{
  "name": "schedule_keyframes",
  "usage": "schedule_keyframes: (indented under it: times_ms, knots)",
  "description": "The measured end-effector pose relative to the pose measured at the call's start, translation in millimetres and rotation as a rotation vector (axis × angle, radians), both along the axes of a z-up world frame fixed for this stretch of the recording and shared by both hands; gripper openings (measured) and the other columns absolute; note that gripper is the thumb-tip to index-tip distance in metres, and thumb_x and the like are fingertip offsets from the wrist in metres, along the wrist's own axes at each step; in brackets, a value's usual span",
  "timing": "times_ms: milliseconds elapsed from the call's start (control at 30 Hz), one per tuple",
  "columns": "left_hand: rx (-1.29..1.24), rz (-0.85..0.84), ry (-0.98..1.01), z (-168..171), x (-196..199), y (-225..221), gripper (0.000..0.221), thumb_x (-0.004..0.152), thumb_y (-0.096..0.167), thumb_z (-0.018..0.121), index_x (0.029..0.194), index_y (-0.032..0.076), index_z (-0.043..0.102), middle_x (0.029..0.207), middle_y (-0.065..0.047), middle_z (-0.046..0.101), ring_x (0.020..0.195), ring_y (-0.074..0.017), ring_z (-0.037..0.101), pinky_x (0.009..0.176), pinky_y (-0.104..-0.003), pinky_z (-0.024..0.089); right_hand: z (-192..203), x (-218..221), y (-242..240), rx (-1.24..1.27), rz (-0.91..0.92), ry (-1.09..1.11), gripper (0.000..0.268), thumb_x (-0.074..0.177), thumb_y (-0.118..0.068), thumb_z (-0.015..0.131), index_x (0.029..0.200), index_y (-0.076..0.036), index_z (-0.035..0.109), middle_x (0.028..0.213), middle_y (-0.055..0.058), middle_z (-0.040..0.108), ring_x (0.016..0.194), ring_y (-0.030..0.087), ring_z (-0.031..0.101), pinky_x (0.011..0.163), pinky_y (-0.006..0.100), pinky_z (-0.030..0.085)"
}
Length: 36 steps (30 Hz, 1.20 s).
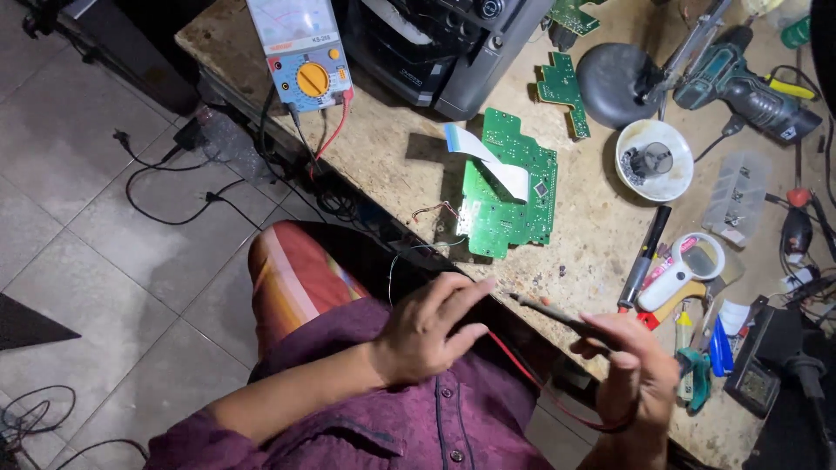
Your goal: Repairing a printed circuit board by testing components with a multimeter, soldering connections, and trimming wires.
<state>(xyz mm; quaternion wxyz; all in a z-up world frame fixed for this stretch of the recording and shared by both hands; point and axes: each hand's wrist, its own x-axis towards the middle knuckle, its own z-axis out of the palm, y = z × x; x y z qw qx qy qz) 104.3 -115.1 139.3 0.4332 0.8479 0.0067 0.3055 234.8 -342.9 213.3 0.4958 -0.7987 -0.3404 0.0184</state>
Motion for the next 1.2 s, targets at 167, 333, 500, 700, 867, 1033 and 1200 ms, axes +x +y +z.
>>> schedule_keyframes:
  times_ms: [167, 333, 500, 700, 867, 1033, 1200]
  knots:
    - [0.038, -0.218, -0.015, -2.1, 24.2, -13.8, 0.027, 0.100, 0.016, 0.066, 0.126, 0.010, 0.068, 0.104, -0.010, 0.057, 0.087, -0.0283, 0.061, 0.079, -0.040, 0.052, 1.4, -16.3, 12.1, -0.091, 0.251, -0.053, 0.063, 0.102, -0.057, 0.040, 0.114, -0.004, 0.073, 0.106, 0.014, 0.075, 0.093, 0.022, 0.073, 0.083, 0.031, 0.057]
    - [-0.104, -0.168, -0.056, -8.1, 21.9, -12.6, 0.026, 0.103, 0.006, 0.055, 0.129, 0.001, 0.060, 0.120, -0.020, 0.055, 0.102, -0.0334, 0.066, 0.093, -0.040, 0.059, -5.1, -19.9, 8.4, -0.124, 0.098, -0.331, 0.037, 0.089, -0.008, 0.082, 0.123, -0.014, 0.070, 0.095, 0.008, 0.066, 0.076, 0.015, 0.065, 0.068, 0.026, 0.054]
    - [-0.473, 0.035, -0.095, -10.1, 25.4, -27.2, 0.020, 0.108, 0.006, 0.048, 0.124, -0.002, 0.057, 0.130, -0.023, 0.066, 0.121, -0.0345, 0.067, 0.101, -0.038, 0.057, -41.9, -2.7, 16.9, 0.361, -0.259, -0.041, 0.033, 0.106, -0.022, 0.057, 0.122, 0.006, 0.065, 0.091, 0.012, 0.050, 0.068, 0.017, 0.058, 0.061, 0.029, 0.058]
    - [-0.849, 0.162, 0.093, -21.3, 34.9, -33.3, 0.017, 0.102, 0.008, 0.060, 0.112, -0.005, 0.058, 0.120, -0.025, 0.073, 0.105, -0.0307, 0.073, 0.081, -0.034, 0.064, -61.7, 17.7, 39.1, 0.528, -0.325, 0.551, 0.065, 0.108, -0.051, 0.034, 0.137, 0.003, 0.054, 0.090, 0.006, 0.061, 0.084, 0.017, 0.071, 0.071, 0.026, 0.066]
    - [-1.062, 0.187, 0.170, -39.3, 43.4, -34.7, 0.023, 0.104, 0.016, 0.058, 0.117, -0.002, 0.054, 0.119, -0.025, 0.073, 0.106, -0.0304, 0.074, 0.082, -0.035, 0.063, -98.3, 28.5, 50.4, 0.578, -0.221, 0.568, 0.017, 0.100, -0.009, 0.069, 0.106, 0.006, 0.064, 0.067, 0.011, 0.057, 0.055, 0.018, 0.063, 0.051, 0.031, 0.057]
    - [-0.998, 0.304, 0.061, -48.0, 45.3, -29.1, 0.021, 0.109, 0.020, 0.047, 0.121, 0.003, 0.045, 0.128, -0.022, 0.061, 0.114, -0.0371, 0.069, 0.092, -0.044, 0.061, -93.0, 35.0, 74.2, 0.524, -0.081, 0.671, 0.046, 0.094, -0.013, 0.070, 0.132, 0.002, 0.048, 0.103, 0.020, 0.073, 0.090, 0.022, 0.076, 0.072, 0.024, 0.064]
    - [-1.092, 0.256, 0.068, -43.1, 51.5, -21.3, 0.020, 0.111, 0.022, 0.044, 0.121, 0.006, 0.038, 0.135, -0.024, 0.054, 0.120, -0.0459, 0.062, 0.099, -0.054, 0.056, -101.4, 33.4, 83.5, 0.470, -0.076, 0.637, 0.026, 0.098, -0.005, 0.069, 0.121, 0.004, 0.065, 0.098, 0.019, 0.077, 0.085, 0.015, 0.073, 0.075, 0.027, 0.064]
